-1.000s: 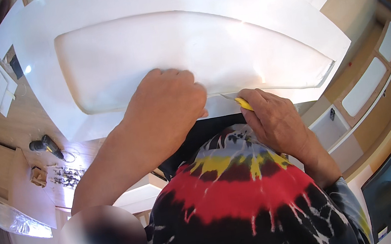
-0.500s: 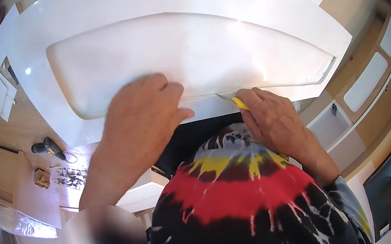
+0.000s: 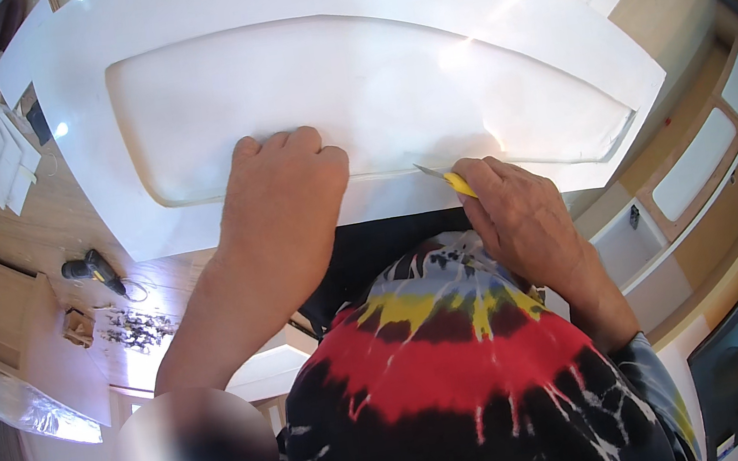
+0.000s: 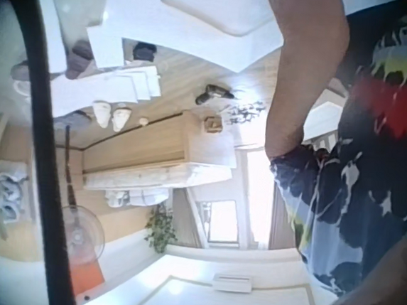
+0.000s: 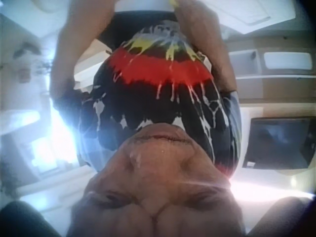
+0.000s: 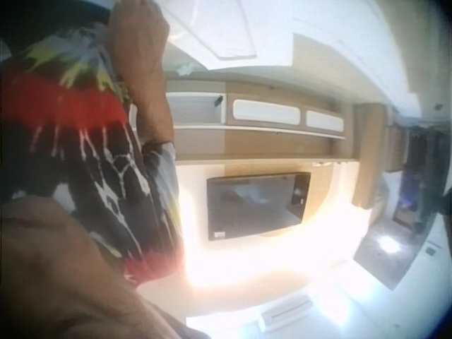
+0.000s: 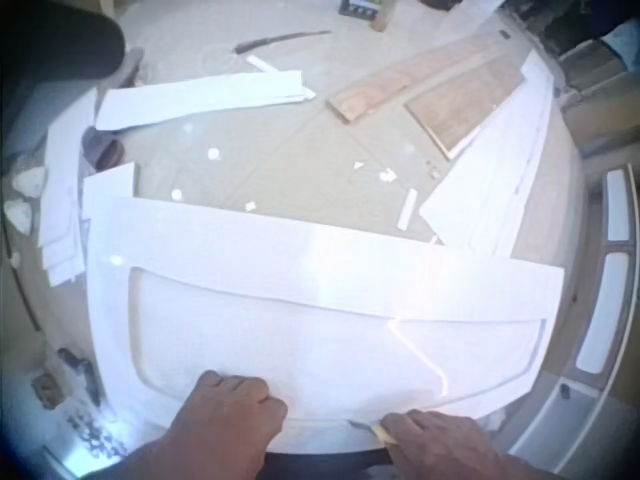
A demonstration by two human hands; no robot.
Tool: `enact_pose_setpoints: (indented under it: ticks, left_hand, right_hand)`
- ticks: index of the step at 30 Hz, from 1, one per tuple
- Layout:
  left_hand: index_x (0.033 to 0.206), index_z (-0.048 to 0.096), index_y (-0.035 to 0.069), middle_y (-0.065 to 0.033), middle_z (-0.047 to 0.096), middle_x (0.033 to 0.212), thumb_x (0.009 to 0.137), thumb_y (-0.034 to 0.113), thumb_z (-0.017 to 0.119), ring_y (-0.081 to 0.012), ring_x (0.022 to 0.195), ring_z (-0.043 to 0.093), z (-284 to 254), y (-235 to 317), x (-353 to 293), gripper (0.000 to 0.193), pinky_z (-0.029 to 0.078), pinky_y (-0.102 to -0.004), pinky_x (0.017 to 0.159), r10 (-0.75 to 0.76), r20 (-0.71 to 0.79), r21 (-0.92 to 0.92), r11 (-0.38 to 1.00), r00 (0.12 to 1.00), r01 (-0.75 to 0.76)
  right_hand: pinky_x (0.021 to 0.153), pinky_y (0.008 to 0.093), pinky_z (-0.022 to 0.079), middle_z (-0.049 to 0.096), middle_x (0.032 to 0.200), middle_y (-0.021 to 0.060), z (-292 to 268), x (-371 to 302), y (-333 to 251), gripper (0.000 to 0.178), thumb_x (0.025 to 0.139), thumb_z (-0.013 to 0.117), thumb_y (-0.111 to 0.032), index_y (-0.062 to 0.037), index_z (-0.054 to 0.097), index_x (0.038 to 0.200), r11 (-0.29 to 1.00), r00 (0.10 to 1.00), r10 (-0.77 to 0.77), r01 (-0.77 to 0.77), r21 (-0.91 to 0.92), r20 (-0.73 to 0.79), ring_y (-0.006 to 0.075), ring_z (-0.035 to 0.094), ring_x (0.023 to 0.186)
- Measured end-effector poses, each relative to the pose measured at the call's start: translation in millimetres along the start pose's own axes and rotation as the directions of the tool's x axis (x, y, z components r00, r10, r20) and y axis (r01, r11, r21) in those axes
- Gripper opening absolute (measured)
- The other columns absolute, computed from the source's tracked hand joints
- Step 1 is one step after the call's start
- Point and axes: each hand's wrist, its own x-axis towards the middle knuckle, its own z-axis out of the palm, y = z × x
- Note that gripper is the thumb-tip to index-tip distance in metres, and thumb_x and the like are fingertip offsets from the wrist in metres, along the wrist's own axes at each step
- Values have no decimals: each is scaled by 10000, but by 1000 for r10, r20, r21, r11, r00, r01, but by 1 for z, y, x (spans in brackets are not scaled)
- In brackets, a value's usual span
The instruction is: The person uses a utility knife to trim excess material from the edges of a white cabinet door. They repeatedly score and peel away thin strips along the perimeter, working methodically around the door's contours.
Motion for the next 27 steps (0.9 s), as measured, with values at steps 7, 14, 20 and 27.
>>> enact_pose_setpoints:
  ticks: [7,14,20,27]
  left_hand:
    - [1138,737,68,-126,683,1044,946,78,739,-350,994,672,-28,-24,-23,192,538,-448,872,-242,-271,5,967,931,253]
    - [1087,730,56,-106,674,1043,914,99,781,-360,1004,660,1,-14,-41,185,530,-461,860,-144,-280,23,987,949,156]
    - [1033,675,29,-127,666,1015,958,75,737,-373,964,662,-3,-16,-28,108,530,-468,820,-189,-223,-68,982,956,178]
    - [1083,687,50,-112,667,1015,963,107,738,-353,954,661,3,-11,-24,142,527,-463,829,-278,-297,-170,957,913,236]
  right_hand:
    - [732,489,537,673,954,173,6,-2,6,208,973,689,-91,-31,584,1142,997,992,19,-8,82,-127,408,678,863]
    - [750,484,551,685,966,188,7,8,9,184,1015,675,-125,-25,585,1140,994,993,-56,65,83,-108,411,691,871]
    - [803,472,574,708,1031,207,0,11,10,223,1022,675,-112,-3,602,1202,996,998,41,-36,87,-53,415,713,900]
    - [744,499,548,673,1024,192,1,21,-9,183,995,687,-118,-39,634,1152,961,988,37,5,276,-149,438,678,862]
